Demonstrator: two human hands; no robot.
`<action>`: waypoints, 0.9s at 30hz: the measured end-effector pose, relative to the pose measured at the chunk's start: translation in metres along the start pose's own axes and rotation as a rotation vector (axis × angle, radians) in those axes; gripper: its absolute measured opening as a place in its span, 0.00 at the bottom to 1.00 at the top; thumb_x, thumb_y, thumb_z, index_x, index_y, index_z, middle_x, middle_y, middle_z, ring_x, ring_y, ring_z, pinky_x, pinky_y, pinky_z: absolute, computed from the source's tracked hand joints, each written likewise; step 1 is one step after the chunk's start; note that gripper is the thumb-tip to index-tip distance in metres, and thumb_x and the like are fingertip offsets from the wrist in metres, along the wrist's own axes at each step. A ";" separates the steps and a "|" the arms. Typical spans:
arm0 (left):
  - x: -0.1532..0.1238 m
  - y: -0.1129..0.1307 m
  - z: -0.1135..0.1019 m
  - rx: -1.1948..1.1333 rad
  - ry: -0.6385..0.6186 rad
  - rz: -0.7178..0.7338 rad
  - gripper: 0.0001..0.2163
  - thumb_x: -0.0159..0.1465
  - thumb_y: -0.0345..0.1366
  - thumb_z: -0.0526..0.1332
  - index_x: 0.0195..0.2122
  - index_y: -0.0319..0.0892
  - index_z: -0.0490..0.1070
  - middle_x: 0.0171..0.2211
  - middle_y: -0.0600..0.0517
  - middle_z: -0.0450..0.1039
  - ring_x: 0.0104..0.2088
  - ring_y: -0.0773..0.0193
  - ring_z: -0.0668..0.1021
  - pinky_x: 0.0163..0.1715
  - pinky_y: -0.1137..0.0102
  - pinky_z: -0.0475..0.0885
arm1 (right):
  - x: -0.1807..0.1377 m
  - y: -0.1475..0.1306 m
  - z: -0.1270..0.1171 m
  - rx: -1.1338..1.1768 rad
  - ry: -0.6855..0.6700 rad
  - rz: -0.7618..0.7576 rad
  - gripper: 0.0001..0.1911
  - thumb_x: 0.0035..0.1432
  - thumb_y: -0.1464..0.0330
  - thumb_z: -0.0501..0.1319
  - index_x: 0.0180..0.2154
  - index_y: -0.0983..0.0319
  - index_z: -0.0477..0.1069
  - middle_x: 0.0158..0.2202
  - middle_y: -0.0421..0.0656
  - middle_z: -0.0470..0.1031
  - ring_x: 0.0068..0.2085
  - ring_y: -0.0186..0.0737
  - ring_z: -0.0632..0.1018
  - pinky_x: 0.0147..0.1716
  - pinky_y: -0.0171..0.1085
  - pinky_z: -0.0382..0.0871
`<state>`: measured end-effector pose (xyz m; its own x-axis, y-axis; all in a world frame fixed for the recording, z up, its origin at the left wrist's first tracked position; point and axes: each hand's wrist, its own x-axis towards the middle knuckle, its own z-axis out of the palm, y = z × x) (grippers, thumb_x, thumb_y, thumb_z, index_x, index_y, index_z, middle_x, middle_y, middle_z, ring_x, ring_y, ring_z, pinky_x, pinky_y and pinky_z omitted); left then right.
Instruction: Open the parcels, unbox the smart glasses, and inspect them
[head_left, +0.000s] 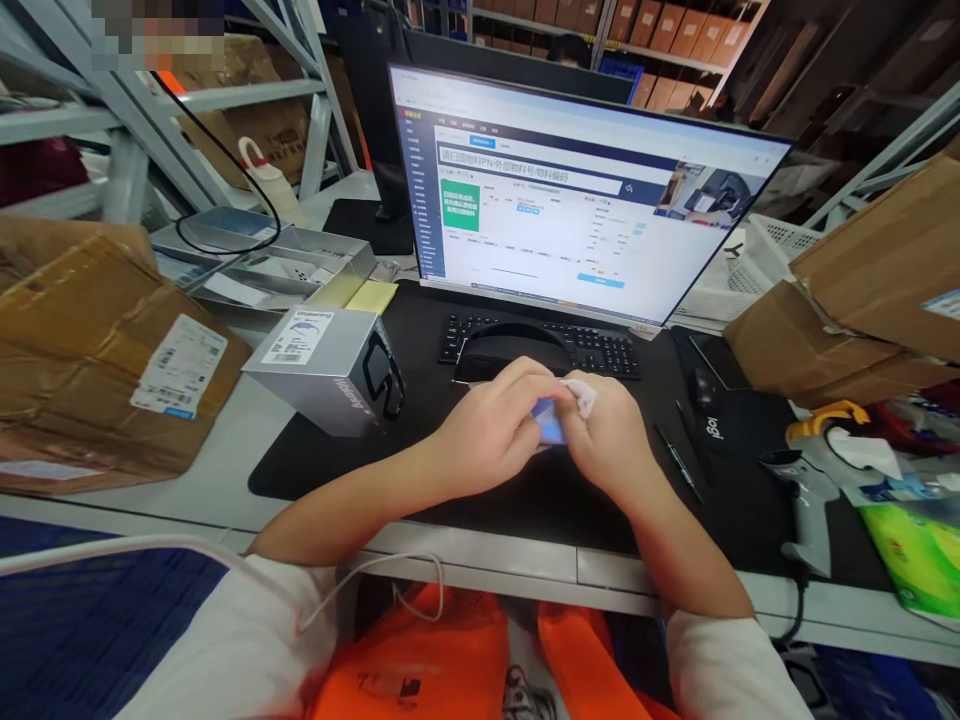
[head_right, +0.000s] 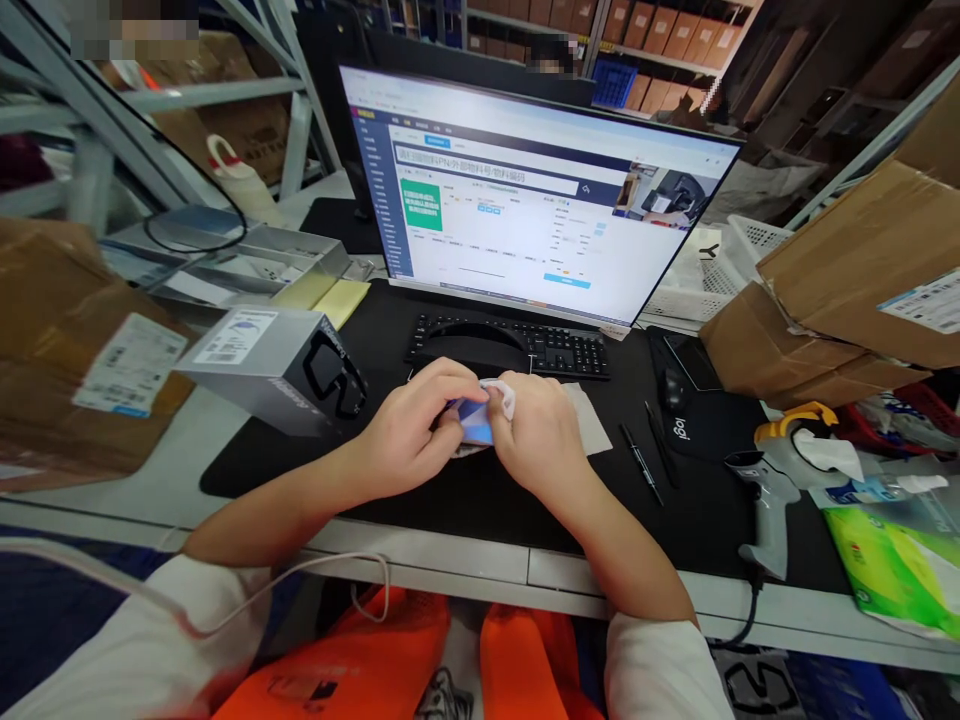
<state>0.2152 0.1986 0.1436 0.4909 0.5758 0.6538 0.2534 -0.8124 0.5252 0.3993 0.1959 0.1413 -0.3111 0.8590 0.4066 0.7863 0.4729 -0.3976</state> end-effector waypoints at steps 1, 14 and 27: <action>0.000 0.002 0.002 -0.029 0.004 0.010 0.21 0.62 0.18 0.52 0.52 0.46 0.66 0.47 0.48 0.71 0.47 0.62 0.76 0.47 0.66 0.74 | -0.001 -0.001 0.006 -0.066 -0.004 -0.043 0.15 0.69 0.66 0.49 0.30 0.60 0.66 0.29 0.45 0.72 0.32 0.43 0.70 0.34 0.42 0.55; 0.012 -0.022 0.004 -0.335 -0.092 -0.546 0.24 0.57 0.39 0.71 0.54 0.42 0.71 0.46 0.49 0.70 0.31 0.71 0.73 0.29 0.74 0.70 | 0.004 0.005 0.011 -0.121 -0.048 -0.004 0.07 0.59 0.67 0.57 0.27 0.60 0.66 0.27 0.45 0.73 0.29 0.40 0.70 0.30 0.39 0.50; 0.010 -0.066 0.041 -0.408 -0.217 -0.626 0.22 0.49 0.23 0.58 0.46 0.39 0.70 0.31 0.58 0.65 0.26 0.72 0.68 0.28 0.74 0.64 | 0.016 0.044 -0.010 0.144 -0.512 0.097 0.09 0.59 0.61 0.64 0.35 0.60 0.73 0.33 0.40 0.77 0.32 0.36 0.74 0.31 0.35 0.59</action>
<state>0.2374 0.2542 0.0933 0.5203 0.8510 0.0705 0.2311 -0.2198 0.9478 0.4342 0.2279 0.1388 -0.4892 0.8688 -0.0762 0.7542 0.3776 -0.5372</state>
